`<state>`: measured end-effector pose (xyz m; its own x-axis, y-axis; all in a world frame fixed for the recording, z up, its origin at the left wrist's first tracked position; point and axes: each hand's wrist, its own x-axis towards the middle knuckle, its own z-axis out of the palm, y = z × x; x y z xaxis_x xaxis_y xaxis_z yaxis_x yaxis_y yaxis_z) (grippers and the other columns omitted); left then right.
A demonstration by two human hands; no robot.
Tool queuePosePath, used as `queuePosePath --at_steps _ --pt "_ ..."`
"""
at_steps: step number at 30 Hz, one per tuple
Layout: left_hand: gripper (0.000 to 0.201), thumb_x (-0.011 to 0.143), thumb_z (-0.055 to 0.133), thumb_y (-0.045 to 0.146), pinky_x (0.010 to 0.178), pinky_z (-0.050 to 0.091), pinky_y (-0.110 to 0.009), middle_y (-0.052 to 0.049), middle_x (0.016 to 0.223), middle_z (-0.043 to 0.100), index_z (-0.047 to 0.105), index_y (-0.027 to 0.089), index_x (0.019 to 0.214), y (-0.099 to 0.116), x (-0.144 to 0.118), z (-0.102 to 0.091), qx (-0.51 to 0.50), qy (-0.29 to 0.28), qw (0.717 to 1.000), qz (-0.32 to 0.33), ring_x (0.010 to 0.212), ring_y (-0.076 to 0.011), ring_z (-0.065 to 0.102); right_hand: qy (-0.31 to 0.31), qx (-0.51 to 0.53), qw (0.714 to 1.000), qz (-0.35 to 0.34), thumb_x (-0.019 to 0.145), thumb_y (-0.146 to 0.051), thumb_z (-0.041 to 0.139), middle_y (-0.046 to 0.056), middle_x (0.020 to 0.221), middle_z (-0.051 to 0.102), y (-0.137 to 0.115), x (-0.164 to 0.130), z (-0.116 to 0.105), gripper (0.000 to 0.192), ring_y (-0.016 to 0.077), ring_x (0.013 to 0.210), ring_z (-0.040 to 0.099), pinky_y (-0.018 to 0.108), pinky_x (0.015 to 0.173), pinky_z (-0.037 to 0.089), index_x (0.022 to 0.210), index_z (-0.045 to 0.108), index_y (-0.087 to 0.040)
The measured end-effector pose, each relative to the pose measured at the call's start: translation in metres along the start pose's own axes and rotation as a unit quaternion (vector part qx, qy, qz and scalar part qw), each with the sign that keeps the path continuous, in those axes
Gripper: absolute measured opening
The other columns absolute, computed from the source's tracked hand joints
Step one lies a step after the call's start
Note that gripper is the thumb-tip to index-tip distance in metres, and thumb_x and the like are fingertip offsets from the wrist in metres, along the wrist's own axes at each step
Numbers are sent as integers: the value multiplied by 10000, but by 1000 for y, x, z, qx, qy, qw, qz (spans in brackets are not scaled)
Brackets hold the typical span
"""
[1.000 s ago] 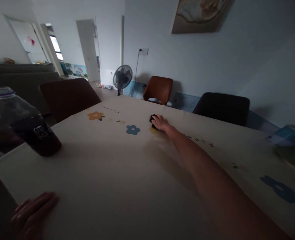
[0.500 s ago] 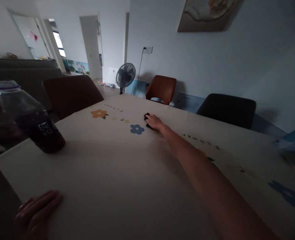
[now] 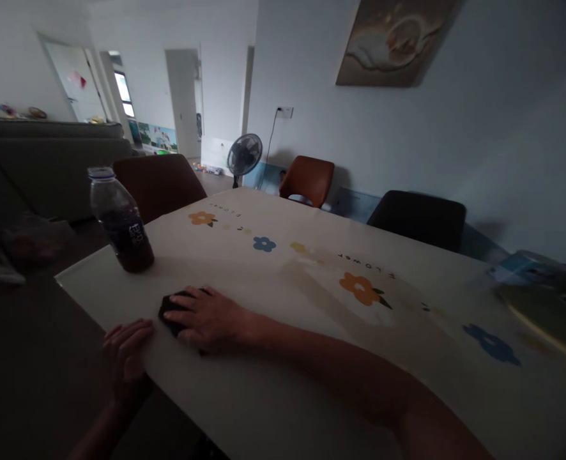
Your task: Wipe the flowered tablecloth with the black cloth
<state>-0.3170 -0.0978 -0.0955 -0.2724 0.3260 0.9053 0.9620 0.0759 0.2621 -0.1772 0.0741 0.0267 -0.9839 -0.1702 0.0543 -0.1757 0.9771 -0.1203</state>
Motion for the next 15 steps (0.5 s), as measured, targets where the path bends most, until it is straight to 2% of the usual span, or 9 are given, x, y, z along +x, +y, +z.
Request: queuePosePath --at_steps 4,8,11,15 --pt "230 920 389 234 945 411 -434 -105 994 680 604 196 993 -2 2 0 -2 -1 1000 19 967 -244 623 10 -9 999 -31 1002 -444 479 15 1578 409 -44 -38 -4 476 264 1446 335 473 1173 302 1439 502 -255" --pt "240 931 375 246 945 415 -420 -92 972 688 608 200 971 -3 3 0 -4 11 1000 20 957 -231 630 31 6 999 -30 1008 -425 469 24 1567 425 -62 -74 -2 454 257 1448 326 462 1185 298 1418 530 -239" --pt "217 914 425 265 933 423 -421 -101 991 695 617 197 989 -3 3 -1 -9 4 1000 30 961 -236 639 30 36 999 0 1001 -367 483 52 1579 405 -54 -91 1 452 245 1472 295 445 1208 267 1427 525 -222" --pt "250 913 388 274 925 435 -435 -105 960 699 624 197 939 -2 2 -3 -12 1 1000 -7 951 -242 651 12 74 993 92 1003 -310 444 91 1618 325 -14 -102 -1 491 241 1511 223 455 1229 212 1479 467 -193"
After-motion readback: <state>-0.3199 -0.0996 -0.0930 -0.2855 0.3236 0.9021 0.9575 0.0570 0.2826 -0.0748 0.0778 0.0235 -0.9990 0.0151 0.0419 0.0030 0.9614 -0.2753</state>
